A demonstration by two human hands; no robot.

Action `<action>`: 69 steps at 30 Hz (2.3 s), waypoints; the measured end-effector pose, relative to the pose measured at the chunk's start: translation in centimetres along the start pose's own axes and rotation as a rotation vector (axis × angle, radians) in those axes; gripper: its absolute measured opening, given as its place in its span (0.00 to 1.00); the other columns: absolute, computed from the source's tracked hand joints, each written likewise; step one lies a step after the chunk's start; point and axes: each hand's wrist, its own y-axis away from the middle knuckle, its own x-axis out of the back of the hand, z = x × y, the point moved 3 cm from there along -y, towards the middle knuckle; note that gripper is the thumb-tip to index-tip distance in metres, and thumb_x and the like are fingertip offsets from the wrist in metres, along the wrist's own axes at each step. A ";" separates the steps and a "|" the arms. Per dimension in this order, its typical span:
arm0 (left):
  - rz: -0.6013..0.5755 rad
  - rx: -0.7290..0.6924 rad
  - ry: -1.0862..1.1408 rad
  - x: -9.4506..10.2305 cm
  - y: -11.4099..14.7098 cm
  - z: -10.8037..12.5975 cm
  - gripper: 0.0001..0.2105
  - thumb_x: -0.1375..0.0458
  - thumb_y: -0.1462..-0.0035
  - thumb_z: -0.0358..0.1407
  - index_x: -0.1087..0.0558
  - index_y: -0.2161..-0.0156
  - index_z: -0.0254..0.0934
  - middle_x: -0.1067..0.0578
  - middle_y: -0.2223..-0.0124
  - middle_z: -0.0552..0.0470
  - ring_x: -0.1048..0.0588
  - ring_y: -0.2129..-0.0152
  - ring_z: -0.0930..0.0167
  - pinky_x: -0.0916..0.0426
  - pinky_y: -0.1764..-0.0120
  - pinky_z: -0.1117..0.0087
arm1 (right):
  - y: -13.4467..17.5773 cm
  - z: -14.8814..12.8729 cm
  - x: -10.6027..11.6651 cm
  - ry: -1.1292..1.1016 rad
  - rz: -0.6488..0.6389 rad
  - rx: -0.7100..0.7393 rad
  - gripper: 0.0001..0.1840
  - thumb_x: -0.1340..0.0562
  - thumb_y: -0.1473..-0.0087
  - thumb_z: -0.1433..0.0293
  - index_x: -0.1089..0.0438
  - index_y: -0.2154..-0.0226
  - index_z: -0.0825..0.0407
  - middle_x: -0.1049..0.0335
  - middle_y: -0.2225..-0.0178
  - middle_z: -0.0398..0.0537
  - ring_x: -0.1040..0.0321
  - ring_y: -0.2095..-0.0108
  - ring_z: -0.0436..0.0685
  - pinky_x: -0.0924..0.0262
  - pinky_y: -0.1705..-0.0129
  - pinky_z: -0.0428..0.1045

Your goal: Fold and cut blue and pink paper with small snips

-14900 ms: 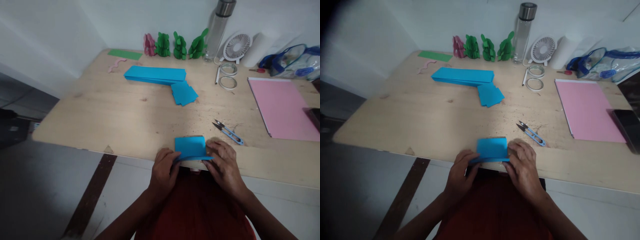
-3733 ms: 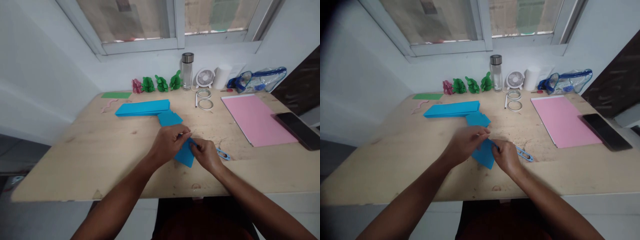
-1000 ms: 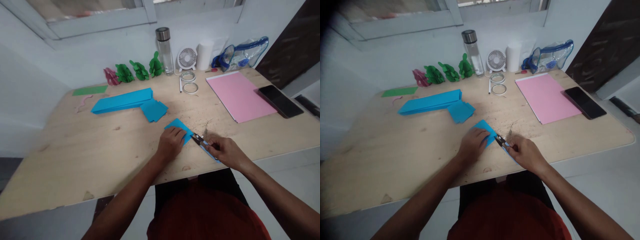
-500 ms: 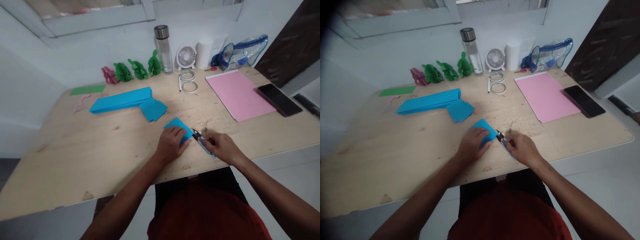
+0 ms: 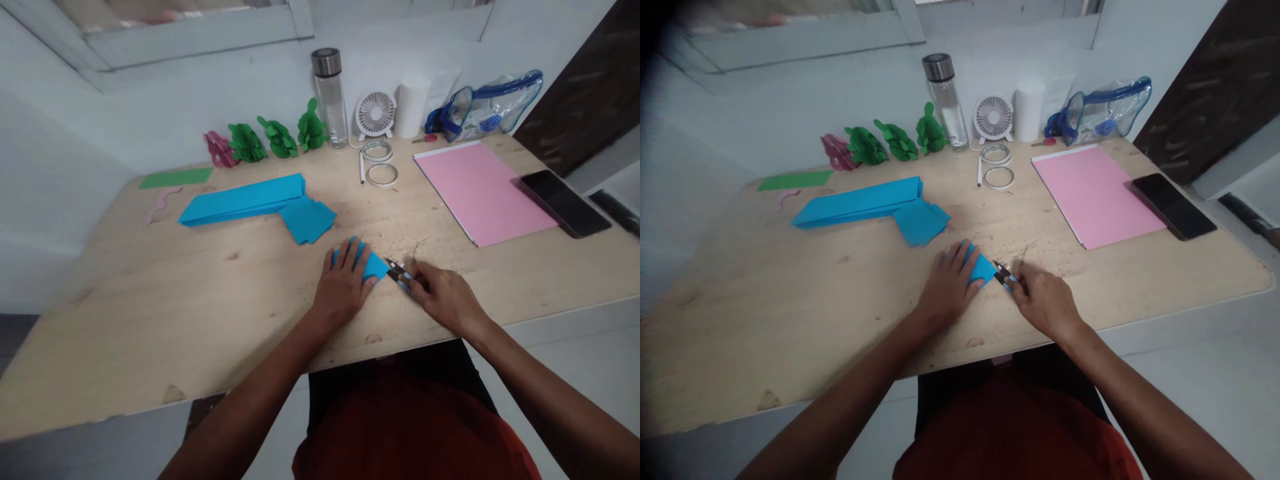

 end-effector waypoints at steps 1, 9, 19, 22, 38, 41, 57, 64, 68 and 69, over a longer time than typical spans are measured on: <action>-0.004 -0.002 -0.003 0.0 0.0 0.0 0.28 0.57 0.36 0.46 0.48 0.36 0.33 0.48 0.34 0.41 0.50 0.37 0.58 0.52 0.41 0.51 | 0.1 -0.1 -0.1 0.014 0.010 0.003 0.11 0.47 0.44 0.65 0.31 0.67 0.50 0.26 0.73 0.47 0.31 0.74 0.56 0.48 0.74 0.48; -0.007 -0.020 0.008 0.3 0.1 0.0 0.31 0.55 0.38 0.50 0.48 0.37 0.31 0.48 0.34 0.40 0.52 0.37 0.56 0.53 0.40 0.50 | 1.0 -1.1 -1.2 0.160 0.201 0.064 0.19 0.46 0.42 0.59 0.33 0.52 0.49 0.23 0.67 0.48 0.27 0.71 0.59 0.43 0.76 0.49; 0.011 0.004 0.045 1.0 0.2 0.4 0.30 0.52 0.41 0.50 0.44 0.38 0.35 0.47 0.34 0.41 0.50 0.39 0.48 0.52 0.43 0.45 | 1.1 -1.5 -1.4 0.219 0.248 0.130 0.18 0.47 0.41 0.63 0.33 0.52 0.52 0.24 0.65 0.50 0.27 0.69 0.58 0.43 0.77 0.49; 0.020 0.003 0.044 1.1 0.3 0.4 0.30 0.51 0.41 0.49 0.44 0.38 0.36 0.46 0.35 0.41 0.48 0.39 0.49 0.51 0.43 0.45 | 1.2 -1.5 -1.3 0.223 0.256 0.130 0.18 0.48 0.41 0.63 0.32 0.52 0.52 0.24 0.64 0.51 0.28 0.71 0.57 0.46 0.78 0.48; -0.015 -0.019 0.052 1.1 0.0 0.6 0.29 0.54 0.39 0.48 0.44 0.38 0.34 0.46 0.34 0.42 0.51 0.37 0.54 0.53 0.41 0.47 | 1.0 -1.6 -1.7 0.333 0.328 0.185 0.20 0.49 0.39 0.63 0.33 0.50 0.55 0.26 0.65 0.51 0.31 0.72 0.55 0.49 0.76 0.48; -0.007 -0.027 0.063 1.3 0.0 0.7 0.27 0.53 0.39 0.47 0.44 0.38 0.37 0.45 0.35 0.43 0.50 0.38 0.55 0.52 0.41 0.47 | 1.1 -1.5 -1.5 0.339 0.337 0.179 0.20 0.49 0.39 0.63 0.32 0.51 0.54 0.27 0.65 0.51 0.32 0.74 0.54 0.50 0.76 0.48; 0.003 -0.064 0.042 0.5 0.1 0.7 0.30 0.54 0.38 0.47 0.48 0.37 0.31 0.47 0.34 0.39 0.52 0.37 0.57 0.52 0.40 0.50 | 1.1 -1.3 -1.5 0.354 0.338 0.150 0.20 0.50 0.38 0.62 0.31 0.51 0.53 0.28 0.63 0.53 0.33 0.74 0.54 0.49 0.76 0.48; 0.008 -0.081 0.031 0.4 0.1 0.7 0.30 0.52 0.39 0.46 0.48 0.37 0.31 0.47 0.34 0.38 0.52 0.37 0.56 0.52 0.41 0.49 | 1.0 -1.1 -1.9 0.382 0.316 0.138 0.19 0.50 0.38 0.63 0.32 0.51 0.52 0.28 0.61 0.52 0.33 0.74 0.55 0.49 0.77 0.49; 0.002 -0.077 0.036 0.5 0.1 0.7 0.30 0.52 0.39 0.45 0.48 0.37 0.31 0.47 0.35 0.38 0.52 0.37 0.56 0.52 0.40 0.50 | 1.0 -1.0 -1.9 0.370 0.328 0.128 0.19 0.50 0.38 0.63 0.31 0.51 0.52 0.28 0.65 0.52 0.33 0.74 0.55 0.48 0.76 0.49; -0.002 -0.076 0.038 0.6 0.1 0.7 0.30 0.52 0.39 0.45 0.48 0.37 0.31 0.46 0.35 0.38 0.52 0.37 0.56 0.52 0.40 0.50 | 1.0 -1.0 -1.9 0.366 0.332 0.126 0.19 0.50 0.38 0.63 0.31 0.51 0.52 0.28 0.65 0.52 0.33 0.74 0.55 0.48 0.76 0.49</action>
